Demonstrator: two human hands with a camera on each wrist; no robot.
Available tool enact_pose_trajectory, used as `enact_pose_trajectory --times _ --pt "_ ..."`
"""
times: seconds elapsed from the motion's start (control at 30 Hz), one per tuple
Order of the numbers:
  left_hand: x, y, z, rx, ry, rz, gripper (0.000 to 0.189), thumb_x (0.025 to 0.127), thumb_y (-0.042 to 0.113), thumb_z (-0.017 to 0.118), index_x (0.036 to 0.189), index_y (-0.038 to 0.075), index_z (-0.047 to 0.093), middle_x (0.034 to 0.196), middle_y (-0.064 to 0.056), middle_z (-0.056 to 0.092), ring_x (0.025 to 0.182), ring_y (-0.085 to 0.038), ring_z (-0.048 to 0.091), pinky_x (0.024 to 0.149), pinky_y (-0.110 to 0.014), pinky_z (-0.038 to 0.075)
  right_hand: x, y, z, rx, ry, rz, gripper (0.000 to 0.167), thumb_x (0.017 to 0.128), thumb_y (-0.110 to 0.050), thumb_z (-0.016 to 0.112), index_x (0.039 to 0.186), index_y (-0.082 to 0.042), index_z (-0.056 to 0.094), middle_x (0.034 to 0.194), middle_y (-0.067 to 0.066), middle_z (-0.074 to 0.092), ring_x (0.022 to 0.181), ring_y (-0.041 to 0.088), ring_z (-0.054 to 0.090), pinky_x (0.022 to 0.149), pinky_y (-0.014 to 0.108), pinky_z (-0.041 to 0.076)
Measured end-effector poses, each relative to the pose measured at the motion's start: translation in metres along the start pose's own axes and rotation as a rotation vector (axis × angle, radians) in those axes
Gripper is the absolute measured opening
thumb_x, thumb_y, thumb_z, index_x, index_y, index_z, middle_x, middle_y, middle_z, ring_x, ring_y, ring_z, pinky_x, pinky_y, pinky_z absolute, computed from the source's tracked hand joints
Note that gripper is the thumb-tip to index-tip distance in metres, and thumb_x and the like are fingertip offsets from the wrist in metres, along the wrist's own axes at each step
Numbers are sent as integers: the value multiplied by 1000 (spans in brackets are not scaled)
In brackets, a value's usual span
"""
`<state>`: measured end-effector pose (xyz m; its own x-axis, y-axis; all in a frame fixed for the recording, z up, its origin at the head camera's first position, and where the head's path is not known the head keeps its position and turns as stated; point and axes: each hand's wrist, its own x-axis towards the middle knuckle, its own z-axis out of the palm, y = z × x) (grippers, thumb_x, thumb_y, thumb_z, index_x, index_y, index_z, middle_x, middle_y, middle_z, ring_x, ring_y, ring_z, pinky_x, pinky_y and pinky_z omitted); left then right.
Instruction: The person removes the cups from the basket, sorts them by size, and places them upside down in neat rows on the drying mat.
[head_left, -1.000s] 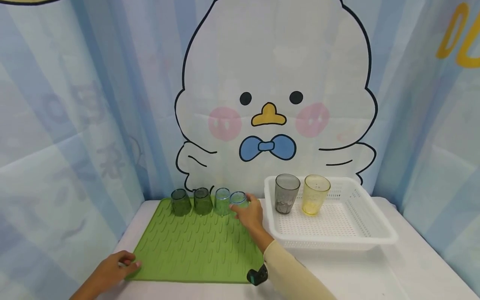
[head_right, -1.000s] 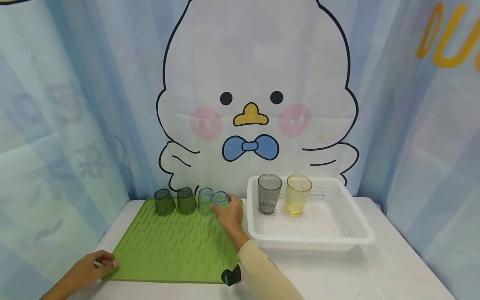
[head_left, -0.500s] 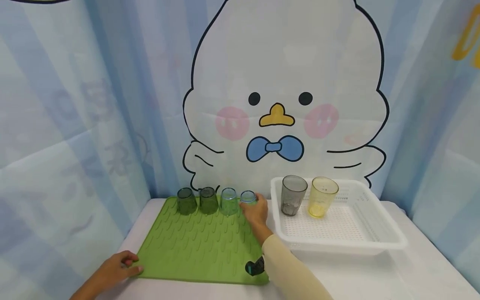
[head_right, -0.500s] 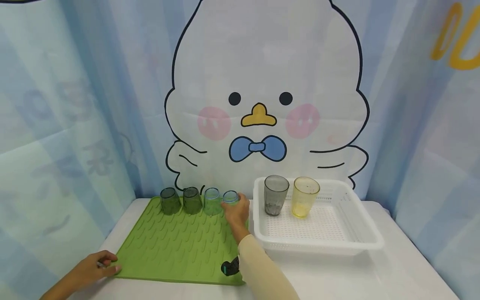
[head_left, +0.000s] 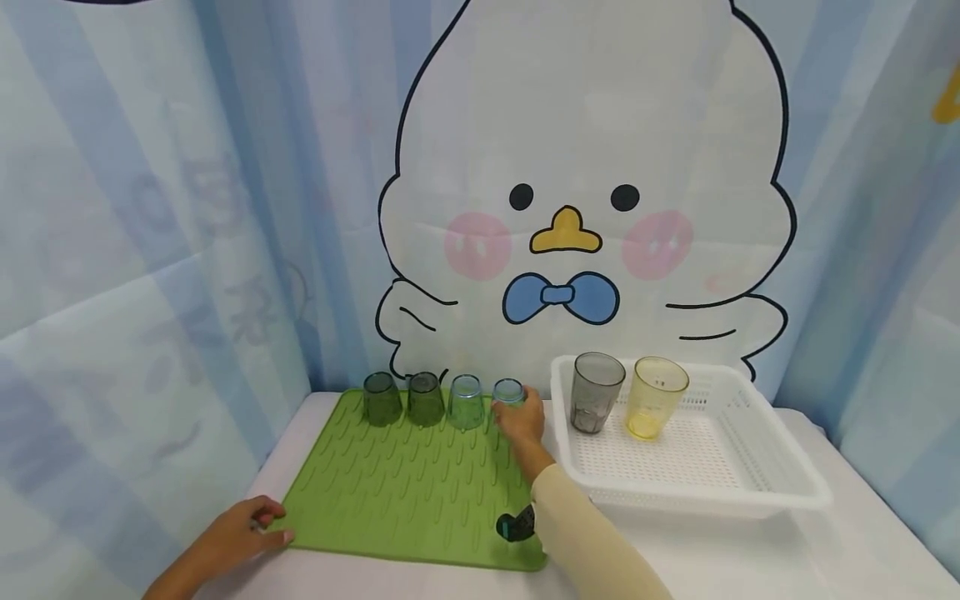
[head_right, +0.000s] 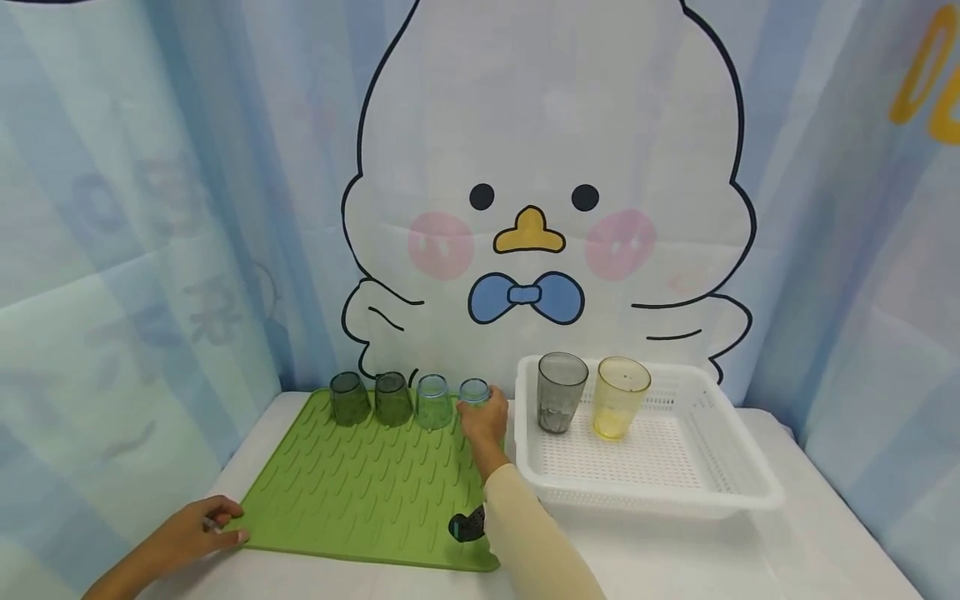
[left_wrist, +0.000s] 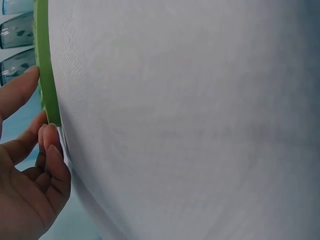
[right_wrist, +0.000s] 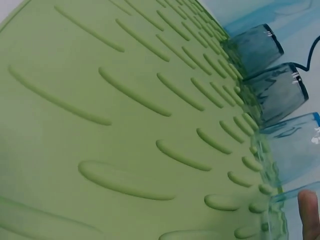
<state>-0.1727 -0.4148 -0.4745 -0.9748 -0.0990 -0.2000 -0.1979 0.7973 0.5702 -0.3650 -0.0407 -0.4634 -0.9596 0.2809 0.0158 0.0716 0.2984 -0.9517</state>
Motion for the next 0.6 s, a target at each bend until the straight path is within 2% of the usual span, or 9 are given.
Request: enact_pose_trajectory --times 0.23,0.43,0.6 --pt "0 3 -1 1 -16 0 45 84 28 81 109 -6 65 99 -8 64 90 -22 59 78 -41 51 0 -1 -4 -33 -6 -19 80 82 -14 77 150 1 38 146 28 46 132 44 48 110 52 39" --pt "2 2 0 24 -12 11 44 85 28 80 107 -6 65 98 -7 63 89 -20 58 77 -40 51 -6 -8 -6 -29 -31 -47 85 85 -19 78 154 -3 31 154 27 35 137 47 41 110 57 38" --pt "1 2 0 45 2 26 43 84 28 80 107 -6 65 97 -6 64 88 -20 59 77 -39 51 -15 -18 -9 -24 -48 -91 89 86 -22 77 157 -6 26 156 27 30 136 47 42 107 58 39"
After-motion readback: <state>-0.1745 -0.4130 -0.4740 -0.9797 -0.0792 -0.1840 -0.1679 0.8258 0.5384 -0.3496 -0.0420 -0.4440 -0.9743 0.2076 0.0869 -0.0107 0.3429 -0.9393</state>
